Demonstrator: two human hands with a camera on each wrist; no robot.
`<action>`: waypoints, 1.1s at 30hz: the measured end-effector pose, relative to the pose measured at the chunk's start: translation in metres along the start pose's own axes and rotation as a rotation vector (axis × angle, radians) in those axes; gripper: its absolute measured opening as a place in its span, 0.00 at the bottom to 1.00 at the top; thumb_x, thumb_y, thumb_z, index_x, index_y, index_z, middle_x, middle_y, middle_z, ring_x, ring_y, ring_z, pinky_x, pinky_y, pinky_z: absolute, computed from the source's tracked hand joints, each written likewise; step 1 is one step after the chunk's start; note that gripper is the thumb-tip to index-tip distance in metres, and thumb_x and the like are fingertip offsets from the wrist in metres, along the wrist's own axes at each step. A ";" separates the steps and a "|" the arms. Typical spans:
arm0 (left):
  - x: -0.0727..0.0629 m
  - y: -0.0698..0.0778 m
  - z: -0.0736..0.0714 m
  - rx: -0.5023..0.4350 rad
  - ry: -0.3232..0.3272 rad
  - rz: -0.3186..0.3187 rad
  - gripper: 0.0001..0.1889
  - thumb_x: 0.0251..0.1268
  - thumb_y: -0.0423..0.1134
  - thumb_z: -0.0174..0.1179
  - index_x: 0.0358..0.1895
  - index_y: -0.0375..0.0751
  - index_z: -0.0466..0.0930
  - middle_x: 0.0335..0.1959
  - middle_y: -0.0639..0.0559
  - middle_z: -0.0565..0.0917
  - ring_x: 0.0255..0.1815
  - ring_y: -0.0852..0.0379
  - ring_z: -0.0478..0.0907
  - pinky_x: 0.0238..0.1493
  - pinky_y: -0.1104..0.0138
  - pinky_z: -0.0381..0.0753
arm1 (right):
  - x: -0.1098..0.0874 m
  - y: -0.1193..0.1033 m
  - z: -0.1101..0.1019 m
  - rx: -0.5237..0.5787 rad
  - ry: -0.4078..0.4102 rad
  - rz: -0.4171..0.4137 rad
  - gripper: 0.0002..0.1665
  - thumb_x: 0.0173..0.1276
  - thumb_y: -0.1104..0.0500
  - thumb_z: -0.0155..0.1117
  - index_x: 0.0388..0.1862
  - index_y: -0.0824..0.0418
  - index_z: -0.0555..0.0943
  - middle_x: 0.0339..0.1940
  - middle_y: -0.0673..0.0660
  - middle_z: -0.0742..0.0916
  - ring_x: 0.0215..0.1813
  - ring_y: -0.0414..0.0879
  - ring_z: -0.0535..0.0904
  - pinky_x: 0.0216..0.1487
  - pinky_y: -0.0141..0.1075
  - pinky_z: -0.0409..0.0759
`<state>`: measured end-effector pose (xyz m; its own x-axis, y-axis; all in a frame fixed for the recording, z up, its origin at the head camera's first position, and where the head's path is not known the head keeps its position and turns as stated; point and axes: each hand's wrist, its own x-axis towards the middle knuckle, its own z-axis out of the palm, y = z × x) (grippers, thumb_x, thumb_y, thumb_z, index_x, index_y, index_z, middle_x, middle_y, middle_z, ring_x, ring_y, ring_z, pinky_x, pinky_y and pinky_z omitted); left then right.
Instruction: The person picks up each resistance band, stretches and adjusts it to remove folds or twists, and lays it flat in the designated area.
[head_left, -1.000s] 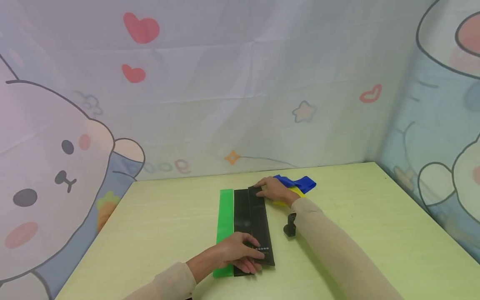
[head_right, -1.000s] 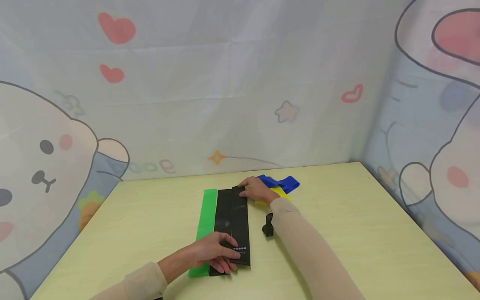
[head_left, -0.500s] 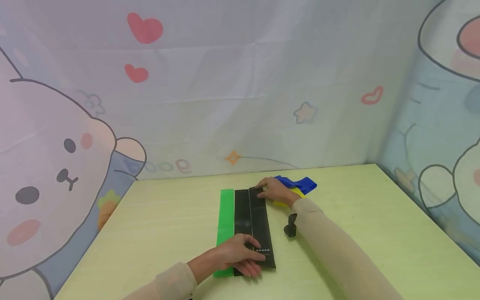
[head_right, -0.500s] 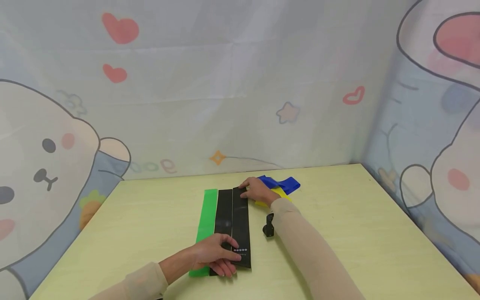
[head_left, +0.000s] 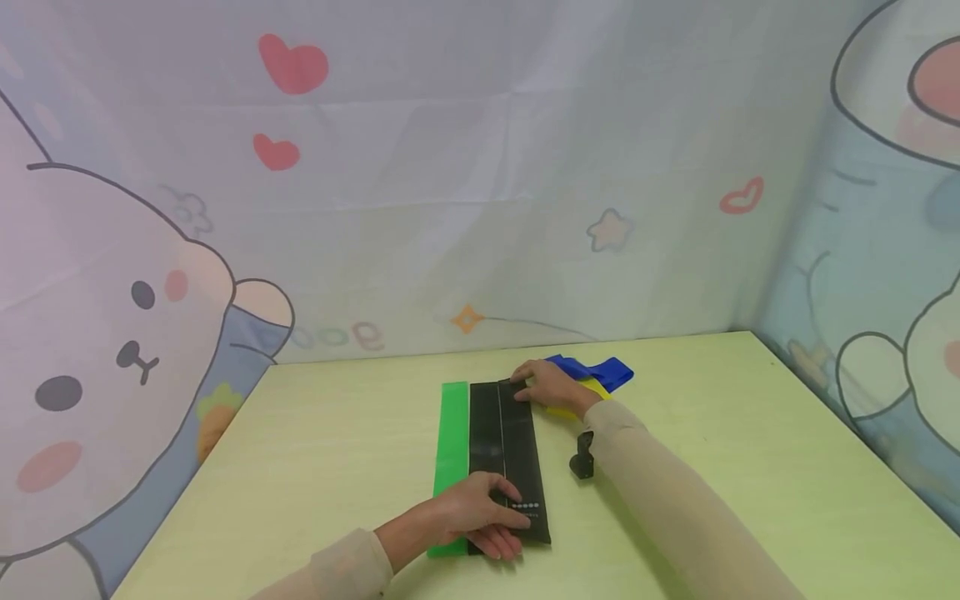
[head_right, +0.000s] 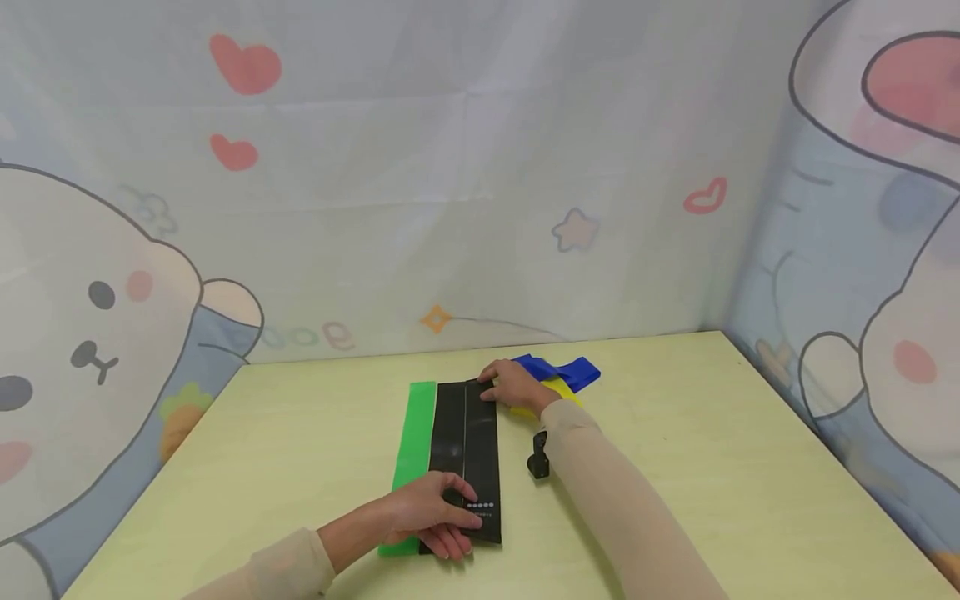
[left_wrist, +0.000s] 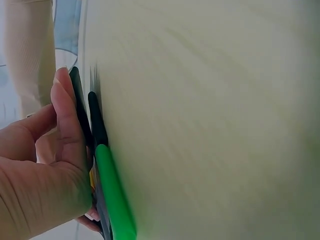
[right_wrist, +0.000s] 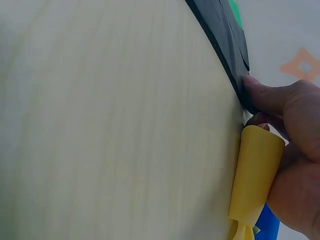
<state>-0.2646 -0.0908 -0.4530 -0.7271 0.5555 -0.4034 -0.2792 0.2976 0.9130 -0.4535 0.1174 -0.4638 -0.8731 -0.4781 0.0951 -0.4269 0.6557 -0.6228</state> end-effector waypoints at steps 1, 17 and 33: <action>0.000 0.000 0.000 0.005 0.002 0.006 0.18 0.65 0.32 0.67 0.52 0.34 0.71 0.27 0.35 0.87 0.18 0.58 0.83 0.17 0.70 0.82 | 0.000 0.000 0.000 0.000 -0.001 0.001 0.20 0.69 0.62 0.68 0.60 0.65 0.83 0.64 0.61 0.80 0.70 0.59 0.69 0.72 0.51 0.66; 0.000 -0.003 0.004 0.061 0.013 0.018 0.18 0.64 0.31 0.68 0.53 0.35 0.71 0.27 0.35 0.87 0.17 0.57 0.83 0.16 0.69 0.82 | -0.003 0.001 0.000 -0.018 -0.009 -0.021 0.20 0.70 0.61 0.68 0.59 0.65 0.83 0.64 0.61 0.80 0.70 0.59 0.70 0.71 0.52 0.67; -0.003 -0.003 0.005 0.084 0.012 0.010 0.19 0.64 0.30 0.67 0.54 0.36 0.70 0.25 0.34 0.86 0.16 0.56 0.82 0.15 0.69 0.81 | -0.001 -0.002 -0.002 -0.020 -0.030 -0.012 0.20 0.71 0.62 0.67 0.59 0.68 0.82 0.64 0.62 0.79 0.69 0.60 0.70 0.71 0.52 0.67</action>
<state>-0.2585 -0.0888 -0.4546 -0.7375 0.5493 -0.3930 -0.2184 0.3566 0.9084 -0.4522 0.1176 -0.4612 -0.8606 -0.5031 0.0785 -0.4419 0.6612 -0.6062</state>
